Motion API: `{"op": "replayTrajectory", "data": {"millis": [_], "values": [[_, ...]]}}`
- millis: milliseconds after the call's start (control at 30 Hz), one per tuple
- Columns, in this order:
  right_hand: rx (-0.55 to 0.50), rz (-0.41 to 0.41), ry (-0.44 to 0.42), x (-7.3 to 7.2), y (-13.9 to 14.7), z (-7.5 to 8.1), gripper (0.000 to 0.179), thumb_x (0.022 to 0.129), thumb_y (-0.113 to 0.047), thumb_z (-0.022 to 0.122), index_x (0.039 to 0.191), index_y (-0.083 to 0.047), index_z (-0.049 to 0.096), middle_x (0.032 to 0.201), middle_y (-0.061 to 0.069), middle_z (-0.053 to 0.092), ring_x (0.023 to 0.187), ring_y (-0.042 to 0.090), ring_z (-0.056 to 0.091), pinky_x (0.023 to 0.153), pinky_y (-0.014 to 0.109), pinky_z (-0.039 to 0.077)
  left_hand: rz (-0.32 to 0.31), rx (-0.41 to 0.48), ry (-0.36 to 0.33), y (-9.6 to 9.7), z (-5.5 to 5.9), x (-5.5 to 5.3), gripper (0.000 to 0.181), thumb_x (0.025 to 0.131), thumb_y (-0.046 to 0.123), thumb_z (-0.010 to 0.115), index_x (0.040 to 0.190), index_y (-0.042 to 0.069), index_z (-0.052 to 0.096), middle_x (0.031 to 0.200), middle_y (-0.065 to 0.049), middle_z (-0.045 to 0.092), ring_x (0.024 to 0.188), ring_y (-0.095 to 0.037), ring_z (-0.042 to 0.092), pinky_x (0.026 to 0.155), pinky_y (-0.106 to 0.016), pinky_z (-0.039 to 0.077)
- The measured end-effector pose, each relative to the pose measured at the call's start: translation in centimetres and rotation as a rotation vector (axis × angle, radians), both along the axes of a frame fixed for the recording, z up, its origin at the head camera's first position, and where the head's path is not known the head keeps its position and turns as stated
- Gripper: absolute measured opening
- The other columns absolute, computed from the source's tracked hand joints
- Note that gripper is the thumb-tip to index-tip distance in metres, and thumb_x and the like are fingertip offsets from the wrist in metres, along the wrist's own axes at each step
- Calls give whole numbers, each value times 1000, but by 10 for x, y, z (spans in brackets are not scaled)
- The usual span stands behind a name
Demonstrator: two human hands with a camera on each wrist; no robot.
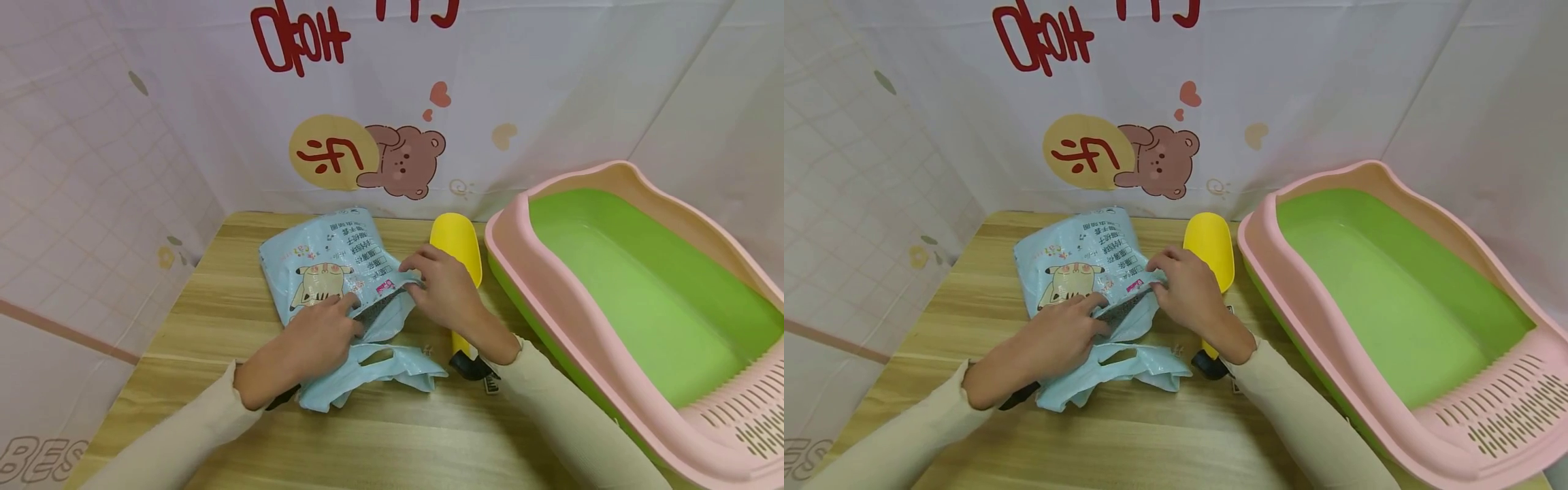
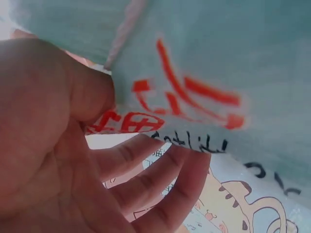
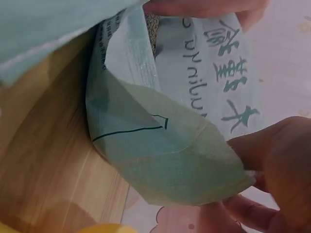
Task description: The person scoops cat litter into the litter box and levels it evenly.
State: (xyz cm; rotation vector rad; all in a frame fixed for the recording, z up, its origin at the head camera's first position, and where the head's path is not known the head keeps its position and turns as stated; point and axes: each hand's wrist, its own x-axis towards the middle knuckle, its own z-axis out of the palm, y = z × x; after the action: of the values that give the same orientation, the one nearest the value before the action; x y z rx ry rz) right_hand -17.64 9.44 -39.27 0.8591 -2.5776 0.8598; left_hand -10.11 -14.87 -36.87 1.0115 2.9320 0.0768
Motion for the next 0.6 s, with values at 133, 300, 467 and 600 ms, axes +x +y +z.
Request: {"op": "replayTrajectory", "data": {"millis": [133, 300, 467, 600], "values": [[70, -14, -89, -1, 3, 2, 43, 78, 13, 68, 116, -4, 80, 120, 13, 70, 79, 26, 61, 72, 40, 55, 27, 1, -29, -2, 2, 1, 29, 99, 0, 64, 119, 7, 84, 129, -17, 67, 109, -36, 69, 85, -52, 63], [140, -8, -170, -1, 8, 6, 49, 77, 15, 69, 121, -3, 77, 130, 17, 66, 87, 28, 66, 76, 41, 59, 50, 9, -50, -4, 6, 0, 35, 103, 4, 65, 137, 3, 77, 136, -18, 67, 116, -38, 70, 92, -53, 62], [191, 39, -207, 1, 10, 11, 52, 75, 17, 65, 122, -5, 77, 133, 17, 64, 89, 27, 64, 76, 40, 56, 57, 13, -27, -5, 10, 0, 39, 101, 2, 65, 140, 4, 73, 136, -17, 67, 111, -38, 72, 81, -53, 63], [188, 74, -216, 2, 11, 15, 56, 75, 18, 64, 123, -6, 76, 135, 15, 64, 86, 24, 62, 75, 38, 53, 57, 9, 11, -7, 10, -1, 41, 100, 2, 66, 140, 5, 71, 137, -16, 66, 109, -37, 71, 74, -53, 64]]}}
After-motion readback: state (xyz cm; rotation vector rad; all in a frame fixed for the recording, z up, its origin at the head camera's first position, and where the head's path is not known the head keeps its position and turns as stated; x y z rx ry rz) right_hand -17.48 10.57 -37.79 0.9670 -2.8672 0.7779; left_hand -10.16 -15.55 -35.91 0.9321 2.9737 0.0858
